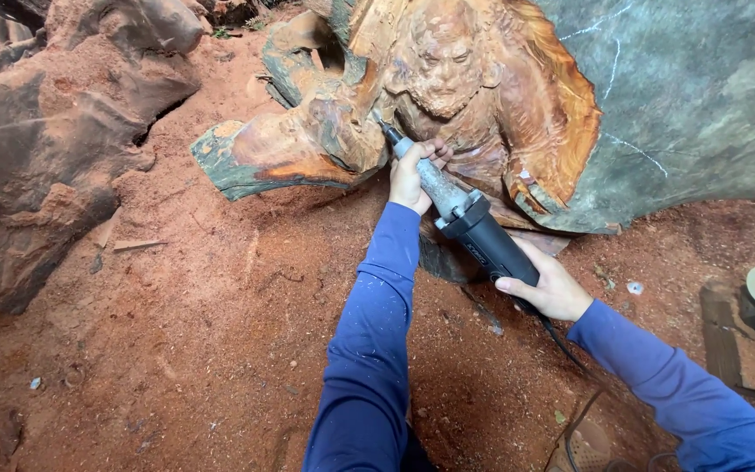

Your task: Carving intricate details into a large wooden sculpture using a power rotary tool.

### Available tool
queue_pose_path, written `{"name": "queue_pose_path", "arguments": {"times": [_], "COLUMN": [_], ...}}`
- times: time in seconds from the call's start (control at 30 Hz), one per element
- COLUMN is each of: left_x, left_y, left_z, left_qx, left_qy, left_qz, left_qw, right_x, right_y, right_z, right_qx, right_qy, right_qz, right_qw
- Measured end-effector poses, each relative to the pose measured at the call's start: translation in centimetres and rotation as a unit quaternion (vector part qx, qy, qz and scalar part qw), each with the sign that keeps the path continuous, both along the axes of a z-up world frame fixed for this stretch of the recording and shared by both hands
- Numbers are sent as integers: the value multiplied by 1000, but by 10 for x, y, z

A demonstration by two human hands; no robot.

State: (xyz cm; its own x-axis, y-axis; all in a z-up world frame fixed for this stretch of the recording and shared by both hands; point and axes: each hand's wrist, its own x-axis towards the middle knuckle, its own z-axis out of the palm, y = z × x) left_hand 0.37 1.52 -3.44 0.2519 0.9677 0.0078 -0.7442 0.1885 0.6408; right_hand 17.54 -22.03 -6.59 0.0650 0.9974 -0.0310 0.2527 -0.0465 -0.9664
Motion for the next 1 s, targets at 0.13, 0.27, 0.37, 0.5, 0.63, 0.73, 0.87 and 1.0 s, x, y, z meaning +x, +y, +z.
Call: {"name": "queue_pose_path", "arguments": {"times": [0.13, 0.27, 0.37, 0.5, 0.63, 0.73, 0.87, 1.0], "left_x": [2, 4, 4, 4, 5, 2, -1, -1], "left_y": [2, 9, 4, -2, -15, -15, -13, -6], "left_z": [-6, -13, -11, -10, -4, -11, -8, -2], "left_qx": [0, -8, -13, 1, 5, 1, 3, 26], "left_qy": [4, -13, -16, -5, -11, -9, -22, -23], "left_qz": [-7, -18, -21, -11, -3, -17, -2, 12], "left_qw": [1000, 1000, 1000, 1000, 1000, 1000, 1000, 999], "right_x": [0, 1, 1, 3, 10, 17, 13, 4], "right_y": [-3, -3, -5, -7, -12, -18, -32, -37], "right_z": [4, 5, 8, 4, 4, 6, 18, 22], "right_qx": [-4, -9, -19, -32, -25, -28, -18, 16], "right_qy": [-9, -18, -22, -33, -34, -15, 81, 98], "right_qz": [-3, -1, 1, 0, 6, 29, 38, 40], "right_qw": [1000, 1000, 1000, 999, 999, 999, 996, 994]}}
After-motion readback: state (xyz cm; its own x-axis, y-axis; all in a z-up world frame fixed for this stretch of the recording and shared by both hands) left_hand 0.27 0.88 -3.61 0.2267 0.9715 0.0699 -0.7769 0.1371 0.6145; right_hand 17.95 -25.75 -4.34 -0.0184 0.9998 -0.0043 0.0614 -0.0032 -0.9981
